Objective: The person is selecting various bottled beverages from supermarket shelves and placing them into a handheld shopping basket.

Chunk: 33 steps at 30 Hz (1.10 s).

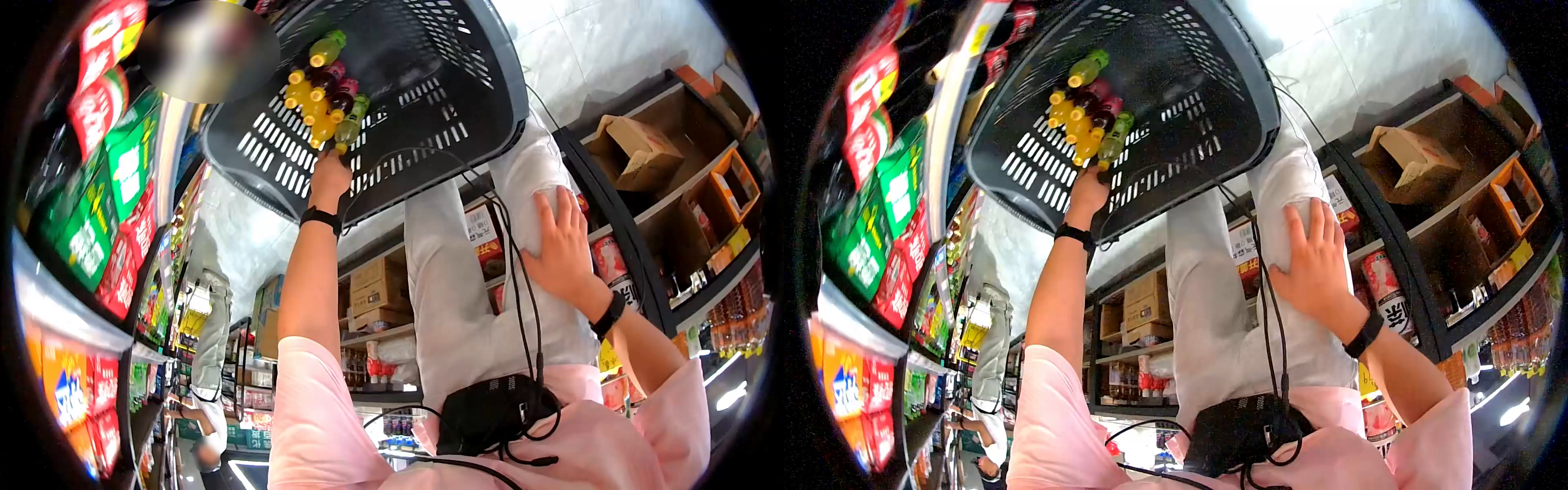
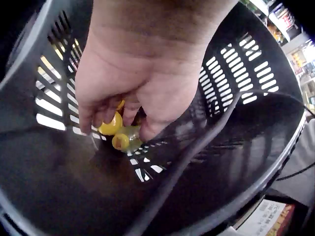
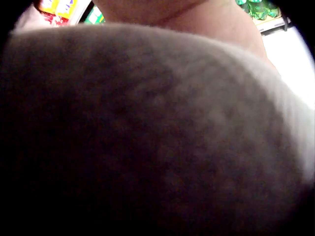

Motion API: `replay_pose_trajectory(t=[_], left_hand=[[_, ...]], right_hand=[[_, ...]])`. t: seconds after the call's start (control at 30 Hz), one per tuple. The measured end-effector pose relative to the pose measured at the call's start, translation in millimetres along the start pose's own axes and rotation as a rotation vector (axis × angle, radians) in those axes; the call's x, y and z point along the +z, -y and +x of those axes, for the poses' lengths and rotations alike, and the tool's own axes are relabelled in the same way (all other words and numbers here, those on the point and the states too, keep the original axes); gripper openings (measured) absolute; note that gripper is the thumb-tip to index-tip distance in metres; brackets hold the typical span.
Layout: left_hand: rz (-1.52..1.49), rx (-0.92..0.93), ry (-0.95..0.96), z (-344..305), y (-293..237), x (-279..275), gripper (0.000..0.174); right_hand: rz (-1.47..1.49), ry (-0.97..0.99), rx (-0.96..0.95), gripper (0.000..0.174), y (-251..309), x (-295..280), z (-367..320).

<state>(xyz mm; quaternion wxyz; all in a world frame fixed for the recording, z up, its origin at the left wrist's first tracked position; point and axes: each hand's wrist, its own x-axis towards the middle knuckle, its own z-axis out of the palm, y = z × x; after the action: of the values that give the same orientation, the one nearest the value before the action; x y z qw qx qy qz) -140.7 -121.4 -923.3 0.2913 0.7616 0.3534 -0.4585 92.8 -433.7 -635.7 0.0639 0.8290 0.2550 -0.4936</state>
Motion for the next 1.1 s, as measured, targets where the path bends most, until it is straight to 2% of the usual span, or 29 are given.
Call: replay_pose_trajectory(t=[0.03, 0.07, 0.1, 0.13, 0.17, 0.2, 0.23, 0.3, 0.37, 0.47, 0.53, 0.57, 0.6, 0.63, 0.7, 0.73, 0.77, 0.83, 0.87, 0.9, 0.93, 0.97, 1.0, 1.03, 1.07, 1.1], left_hand=[[-0.022, 0.081, -0.127, -11.6, 5.4, -4.6, 0.038], [-0.035, 0.061, -0.102, -20.4, 9.4, -14.9, 0.031], [-0.046, 0.041, -0.075, -34.4, 5.1, -29.0, 0.032], [-0.123, 0.127, -0.22, -58.6, 4.7, -40.2, 0.044], [-0.242, 0.087, -0.26, -103.9, -11.8, -68.0, 0.05], [-0.242, 0.135, -0.37, -131.3, -7.0, -67.3, 0.052], [-0.364, 0.123, -0.346, -179.0, -12.6, -87.6, 0.051], [-0.585, 0.113, -0.454, -277.9, -14.5, -105.7, 0.043], [-0.644, 0.068, -0.429, -356.1, 12.9, -100.9, 0.038], [-0.654, -0.015, -0.486, -449.5, 56.4, -90.1, 0.025], [-0.584, -0.08, -0.445, -506.2, 72.1, -111.1, 0.019], [-0.582, -0.052, -0.534, -517.4, 95.3, -102.3, 0.018], [-0.607, -0.029, -0.64, -529.0, 111.2, -104.6, 0.018], [-0.547, -0.002, -0.751, -538.4, 127.9, -110.4, 0.019], [-0.576, -0.011, -0.886, -553.3, 140.7, -134.6, 0.028], [-0.515, 0.025, -0.962, -555.9, 147.7, -148.8, 0.028], [-0.457, 0.058, -1.028, -551.1, 145.9, -164.8, 0.029], [-0.458, 0.112, -1.123, -569.1, 102.9, -216.4, 0.03], [-0.433, 0.138, -1.188, -589.5, 82.8, -251.1, 0.03], [-0.434, 0.216, -1.231, -610.3, 63.4, -284.1, 0.028], [-0.442, 0.287, -1.263, -631.3, 39.7, -307.9, 0.025], [-0.433, 0.466, -1.358, -647.7, 19.7, -330.8, 0.016], [-0.379, 0.573, -1.346, -668.6, 5.2, -354.4, 0.016], [-0.292, 0.742, -1.471, -686.5, -9.7, -375.1, 0.018], [-0.296, 0.732, -1.418, -719.6, -27.9, -394.2, 0.02], [-0.269, 0.819, -1.507, -729.2, -37.9, -412.7, 0.023]], right_hand=[[0.003, -0.022, -0.007, 0.088, 2.9, 0.2, -1.7], [0.009, -0.044, -0.015, 0.086, 7.4, 0.2, -4.2], [0.011, -0.052, -0.024, 0.086, 9.5, -0.6, -6.5], [0.011, -0.06, -0.023, 0.087, 13.1, -2.5, -9.4], [0.014, -0.081, -0.028, 0.087, 19.1, -5.8, -13.5], [0.002, -0.09, -0.036, 0.086, 20.0, -6.5, -15.6], [0.009, -0.142, -0.064, 0.086, 23.2, -8.9, -17.4], [0.014, -0.099, 0.005, 0.086, 30.3, -15.2, -23.6], [-0.024, -0.158, -0.047, 0.084, 30.3, -15.4, -31.5], [0.13, -0.052, -0.064, 0.077, 22.5, -11.1, -28.3], [0.204, -0.002, -0.118, 0.069, 18.0, -11.8, -21.9], [0.191, -0.056, -0.138, 0.066, 21.3, -18.1, -31.5], [0.094, -0.08, -0.344, 0.066, -21.3, 36.9, 27.3], [-0.014, -0.173, -0.495, 0.052, -47.9, 74.4, 74.2], [-0.32, -0.096, -0.643, 0.035, 2.1, -14.5, -5.4], [-0.212, -0.174, -0.677, 0.03, 9.3, -26.1, -12.9], [-0.105, -0.242, -0.707, 0.026, 2.9, -23.8, -10.9], [-0.4, -0.18, -0.619, 0.026, -16.2, -2.7, 35.0], [-0.409, -0.163, -0.645, 0.027, -12.3, -2.0, 35.8], [-0.42, -0.146, -0.67, 0.029, -4.7, 1.5, 35.4], [-0.352, -0.212, -0.696, 0.028, -8.1, 16.5, 33.8], [-0.286, -0.267, -0.725, 0.028, -8.4, 21.5, 35.6], [-0.251, -0.257, -0.711, 0.028, -9.5, 18.3, 27.3], [-0.227, -0.24, -0.694, 0.029, -7.7, 16.5, 21.7], [-0.197, -0.227, -0.677, 0.029, -4.5, 14.7, 19.6], [-0.174, -0.221, -0.667, 0.029, -2.4, 13.1, 19.2]])
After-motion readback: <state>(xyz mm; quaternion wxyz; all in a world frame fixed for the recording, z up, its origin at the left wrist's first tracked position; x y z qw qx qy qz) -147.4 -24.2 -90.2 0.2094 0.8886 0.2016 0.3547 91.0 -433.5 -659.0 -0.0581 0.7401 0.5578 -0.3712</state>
